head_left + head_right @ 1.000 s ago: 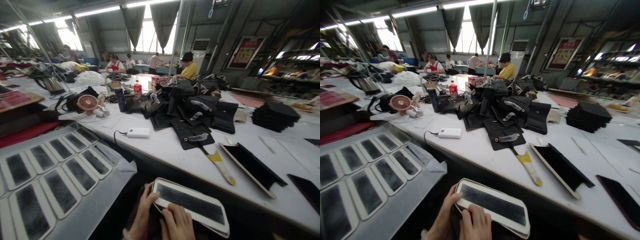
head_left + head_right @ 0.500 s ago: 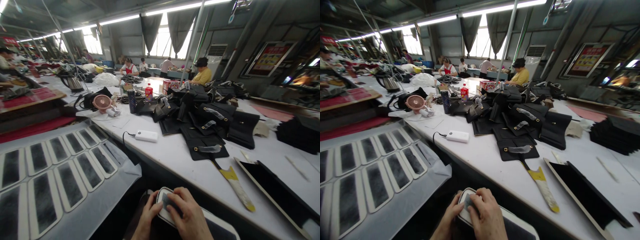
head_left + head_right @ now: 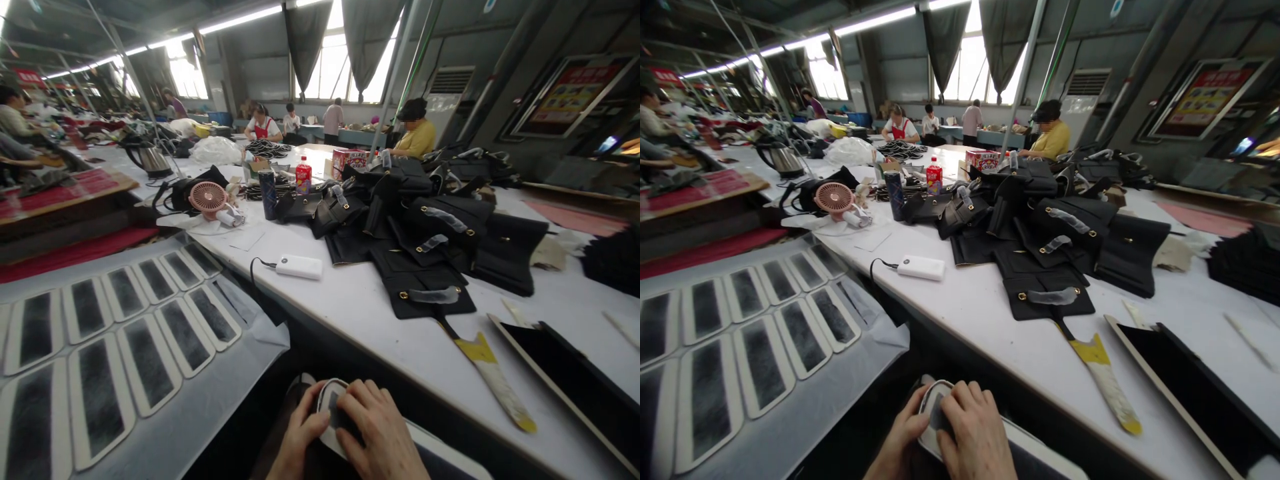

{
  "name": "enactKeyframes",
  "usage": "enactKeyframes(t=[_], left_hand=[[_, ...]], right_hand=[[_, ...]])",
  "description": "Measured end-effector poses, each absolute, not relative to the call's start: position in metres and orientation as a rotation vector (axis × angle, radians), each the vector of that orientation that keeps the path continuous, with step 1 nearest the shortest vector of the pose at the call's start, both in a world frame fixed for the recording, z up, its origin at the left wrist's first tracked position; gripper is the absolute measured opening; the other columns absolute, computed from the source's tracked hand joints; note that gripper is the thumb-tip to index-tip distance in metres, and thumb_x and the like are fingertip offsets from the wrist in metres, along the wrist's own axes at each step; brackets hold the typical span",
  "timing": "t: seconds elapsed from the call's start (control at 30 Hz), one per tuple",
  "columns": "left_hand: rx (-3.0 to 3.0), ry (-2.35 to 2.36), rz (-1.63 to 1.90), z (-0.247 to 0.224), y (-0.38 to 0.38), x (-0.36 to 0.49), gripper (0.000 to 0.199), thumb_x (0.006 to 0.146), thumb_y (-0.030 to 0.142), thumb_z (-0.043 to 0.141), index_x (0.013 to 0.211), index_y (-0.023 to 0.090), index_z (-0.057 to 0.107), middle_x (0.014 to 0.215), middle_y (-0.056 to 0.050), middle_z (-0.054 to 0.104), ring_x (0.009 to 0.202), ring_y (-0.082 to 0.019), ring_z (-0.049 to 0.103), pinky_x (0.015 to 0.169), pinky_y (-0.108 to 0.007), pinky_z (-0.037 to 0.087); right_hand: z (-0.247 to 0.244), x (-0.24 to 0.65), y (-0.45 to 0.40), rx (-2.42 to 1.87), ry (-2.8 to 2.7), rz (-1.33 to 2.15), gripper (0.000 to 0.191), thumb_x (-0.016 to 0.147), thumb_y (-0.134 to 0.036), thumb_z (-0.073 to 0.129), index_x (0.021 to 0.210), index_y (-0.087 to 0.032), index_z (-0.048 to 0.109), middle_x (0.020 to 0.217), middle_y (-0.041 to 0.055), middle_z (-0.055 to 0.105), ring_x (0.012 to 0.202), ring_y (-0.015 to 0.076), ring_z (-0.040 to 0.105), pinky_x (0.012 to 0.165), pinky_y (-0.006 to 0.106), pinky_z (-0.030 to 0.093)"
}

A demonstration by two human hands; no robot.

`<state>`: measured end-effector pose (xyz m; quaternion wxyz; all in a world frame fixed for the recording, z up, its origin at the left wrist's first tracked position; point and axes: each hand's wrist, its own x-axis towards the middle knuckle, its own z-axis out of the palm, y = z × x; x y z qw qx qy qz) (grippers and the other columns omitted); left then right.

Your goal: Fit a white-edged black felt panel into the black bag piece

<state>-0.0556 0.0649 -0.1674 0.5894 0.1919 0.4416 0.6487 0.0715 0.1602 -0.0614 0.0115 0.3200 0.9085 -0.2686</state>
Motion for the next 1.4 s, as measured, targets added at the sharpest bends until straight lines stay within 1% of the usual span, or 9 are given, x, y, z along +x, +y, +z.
enactKeyframes(t=[0.17,0.3,0.4,0.6,0.73,0.87,1.07,1.27,1.4], left_hand=[[0.429,0.98,1.52,-0.17,0.068,-0.054,0.058,0.074,0.048,0.068,0.124,0.021,0.057,0.119,-0.009,0.065,0.112,-0.029,0.058,0.098,-0.039,0.038],[0.437,0.918,1.497,-0.162,0.072,-0.057,0.058,0.075,0.05,0.068,0.123,0.02,0.058,0.117,-0.01,0.066,0.108,-0.028,0.06,0.093,-0.037,0.041],[0.436,0.971,1.437,-0.151,0.077,-0.065,0.056,0.075,0.057,0.066,0.116,0.018,0.063,0.114,-0.011,0.068,0.105,-0.028,0.061,0.091,-0.036,0.044],[0.832,1.547,1.159,-0.109,0.095,-0.084,0.03,0.079,0.039,0.065,0.095,0.014,0.069,0.092,-0.008,0.073,0.088,-0.023,0.066,0.076,-0.028,0.049],[1.109,1.68,1.008,-0.083,0.108,-0.091,0.017,0.079,0.029,0.063,0.08,0.016,0.074,0.071,-0.002,0.072,0.067,-0.018,0.064,0.059,-0.023,0.043],[1.433,1.759,0.859,-0.075,0.118,-0.093,0.016,0.08,0.022,0.059,0.077,0.018,0.075,0.072,-0.003,0.072,0.067,-0.017,0.063,0.064,-0.025,0.041],[1.734,1.863,0.678,-0.079,0.122,-0.089,0.027,0.091,0.022,0.043,0.079,0.015,0.066,0.081,-0.01,0.067,0.073,-0.023,0.061,0.066,-0.032,0.037],[1.772,1.837,0.693,-0.087,0.114,-0.083,0.031,0.096,0.023,0.033,0.081,0.016,0.06,0.086,-0.012,0.062,0.08,-0.025,0.057,0.07,-0.036,0.035],[1.552,1.787,0.86,-0.085,0.113,-0.085,0.026,0.094,0.027,0.043,0.081,0.017,0.062,0.084,-0.007,0.062,0.079,-0.021,0.055,0.074,-0.034,0.036]], right_hand=[[-0.076,0.079,0.159,0.946,2.824,-0.878,0.024,0.076,-0.015,0.052,0.095,-0.026,0.062,0.11,0.0013,0.06,0.101,0.0256,0.049,0.088,0.043,0.039],[-0.094,0.088,0.161,0.998,2.925,-1.024,0.04,0.076,-0.014,0.053,0.114,-0.026,0.056,0.114,0.0033,0.057,0.104,0.0237,0.048,0.093,0.042,0.04],[-0.107,0.092,0.162,0.956,2.994,-0.968,0.047,0.076,-0.013,0.054,0.12,-0.027,0.053,0.116,0.0037,0.056,0.102,0.0227,0.049,0.09,0.039,0.041],[-0.129,0.095,0.16,0.923,3.203,-0.756,0.054,0.068,-0.009,0.057,0.118,-0.031,0.053,0.106,-0.0021,0.059,0.093,0.0184,0.053,0.077,0.03,0.042],[-0.139,0.093,0.157,0.994,3.35,-0.72,0.055,0.062,-0.005,0.062,0.11,-0.031,0.054,0.103,-0.0047,0.059,0.089,0.0171,0.051,0.074,0.029,0.039],[-0.14,0.09,0.154,1.057,3.43,-0.627,0.058,0.055,-0.002,0.063,0.105,-0.03,0.054,0.099,-0.0051,0.058,0.087,0.0172,0.049,0.072,0.029,0.036],[-0.134,0.09,0.157,0.875,3.437,-0.399,0.052,0.059,-0.003,0.058,0.105,-0.028,0.054,0.098,-0.0031,0.058,0.084,0.0186,0.049,0.069,0.031,0.035],[-0.117,0.09,0.155,0.872,3.229,-0.709,0.04,0.069,-0.005,0.054,0.103,-0.027,0.056,0.103,-0.0007,0.057,0.092,0.0218,0.048,0.079,0.035,0.04],[-0.101,0.084,0.153,0.98,3.129,-0.915,0.043,0.069,-0.006,0.052,0.107,-0.025,0.057,0.106,0.0022,0.057,0.096,0.0239,0.048,0.085,0.039,0.04]])
